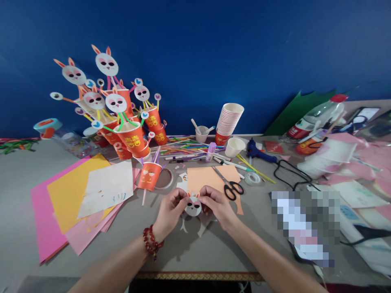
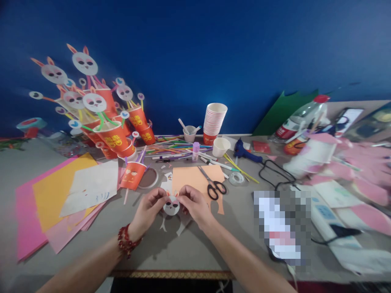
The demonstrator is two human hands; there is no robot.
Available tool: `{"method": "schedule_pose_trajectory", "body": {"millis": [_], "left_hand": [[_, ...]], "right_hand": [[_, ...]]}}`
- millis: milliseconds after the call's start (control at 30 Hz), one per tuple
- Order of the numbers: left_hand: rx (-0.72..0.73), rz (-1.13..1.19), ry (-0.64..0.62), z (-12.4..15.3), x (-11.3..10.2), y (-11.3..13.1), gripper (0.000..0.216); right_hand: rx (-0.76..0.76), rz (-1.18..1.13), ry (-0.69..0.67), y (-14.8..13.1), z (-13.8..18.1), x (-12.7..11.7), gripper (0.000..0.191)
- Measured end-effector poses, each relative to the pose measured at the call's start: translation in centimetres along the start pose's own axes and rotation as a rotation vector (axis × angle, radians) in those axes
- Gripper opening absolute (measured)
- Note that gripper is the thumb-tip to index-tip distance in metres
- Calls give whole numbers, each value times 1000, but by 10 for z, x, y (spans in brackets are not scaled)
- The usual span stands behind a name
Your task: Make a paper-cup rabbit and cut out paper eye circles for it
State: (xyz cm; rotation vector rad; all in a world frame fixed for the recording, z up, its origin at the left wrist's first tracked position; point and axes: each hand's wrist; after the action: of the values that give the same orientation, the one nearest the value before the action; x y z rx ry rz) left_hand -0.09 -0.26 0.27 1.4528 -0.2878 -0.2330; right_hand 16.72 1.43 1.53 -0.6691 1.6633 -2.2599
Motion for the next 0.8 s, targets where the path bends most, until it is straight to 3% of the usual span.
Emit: {"method": "schedule_pose_trajectory", "body": {"millis": [433, 800], "left_hand": [[-1, -13, 21, 0, 0, -1, 25], [8, -35, 25, -1, 0, 0, 24]], "right_hand": [[28, 26, -19, 0, 0, 1, 18], [-37, 92, -14, 8, -3, -3, 21]]}}
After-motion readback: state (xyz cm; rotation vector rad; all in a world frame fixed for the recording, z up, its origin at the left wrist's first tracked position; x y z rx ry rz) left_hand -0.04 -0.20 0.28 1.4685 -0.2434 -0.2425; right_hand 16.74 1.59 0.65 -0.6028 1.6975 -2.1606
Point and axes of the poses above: each hand's wrist, its own z-axis away from the middle knuckle, its own x-axis out of the palm, y = z × x, and after that the axes turned 15 degrees about -y, right-handed
